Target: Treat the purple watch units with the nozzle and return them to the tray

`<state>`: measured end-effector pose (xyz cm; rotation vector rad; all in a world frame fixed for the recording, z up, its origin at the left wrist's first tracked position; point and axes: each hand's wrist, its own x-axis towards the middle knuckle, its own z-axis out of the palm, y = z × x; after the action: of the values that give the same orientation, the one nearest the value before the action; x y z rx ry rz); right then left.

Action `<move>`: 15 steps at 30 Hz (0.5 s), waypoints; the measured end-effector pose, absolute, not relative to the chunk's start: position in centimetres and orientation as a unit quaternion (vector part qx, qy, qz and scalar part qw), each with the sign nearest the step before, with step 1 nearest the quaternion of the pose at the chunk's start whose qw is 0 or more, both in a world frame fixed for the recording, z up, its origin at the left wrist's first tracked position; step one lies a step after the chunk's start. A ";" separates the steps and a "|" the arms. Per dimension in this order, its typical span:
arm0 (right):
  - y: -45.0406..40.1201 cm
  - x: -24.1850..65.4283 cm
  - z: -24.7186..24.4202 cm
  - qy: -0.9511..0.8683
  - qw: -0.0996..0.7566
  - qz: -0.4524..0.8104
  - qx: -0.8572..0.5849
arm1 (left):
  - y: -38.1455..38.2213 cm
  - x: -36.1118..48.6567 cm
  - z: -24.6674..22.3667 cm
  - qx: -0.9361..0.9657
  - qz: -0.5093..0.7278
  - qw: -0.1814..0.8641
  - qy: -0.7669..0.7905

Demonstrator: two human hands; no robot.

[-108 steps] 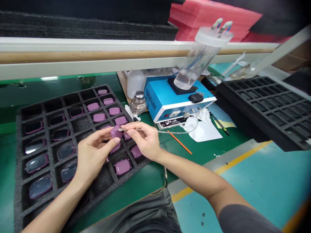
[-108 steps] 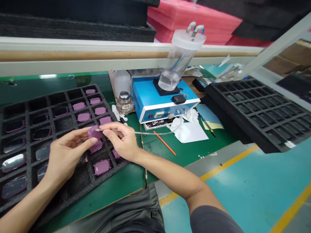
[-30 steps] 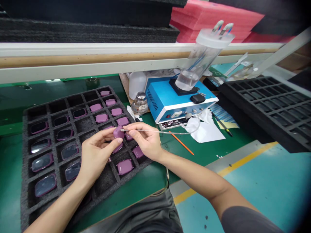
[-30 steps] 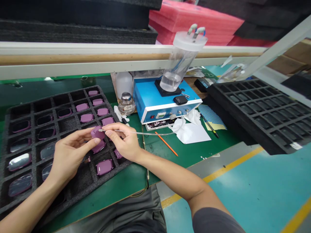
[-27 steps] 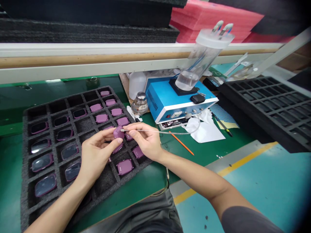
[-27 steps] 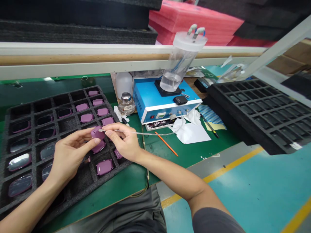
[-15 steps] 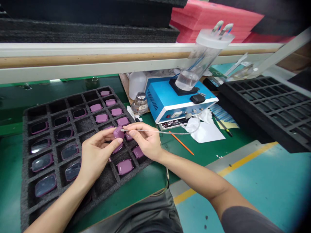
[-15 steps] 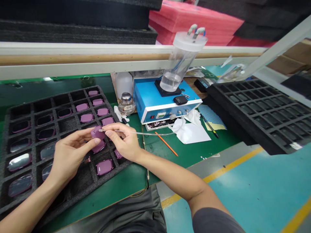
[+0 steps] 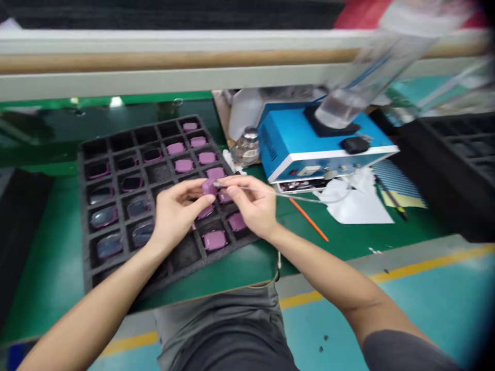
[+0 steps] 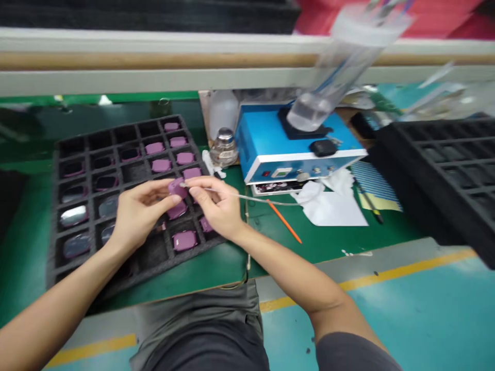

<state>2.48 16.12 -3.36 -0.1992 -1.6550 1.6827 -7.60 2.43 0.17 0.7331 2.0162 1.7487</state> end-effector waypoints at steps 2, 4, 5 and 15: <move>15.9 2.7 -3.4 -0.643 0.385 0.656 -0.087 | 2.3 -8.2 0.1 0.265 0.626 0.173 0.713; 15.8 2.7 -3.6 -0.637 0.392 0.657 -0.092 | 1.8 -9.4 0.2 0.259 0.626 0.154 0.719; 15.7 2.7 -3.8 -0.633 0.395 0.659 -0.094 | 1.4 -10.1 0.5 0.255 0.624 0.146 0.724; 16.4 2.2 -4.3 -0.616 0.376 0.679 -0.133 | -1.3 -10.9 4.3 0.387 0.416 0.106 0.816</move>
<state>2.24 16.42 -4.35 -0.3392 -1.5751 1.7376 -10.93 -1.34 4.30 1.1407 2.4032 1.2251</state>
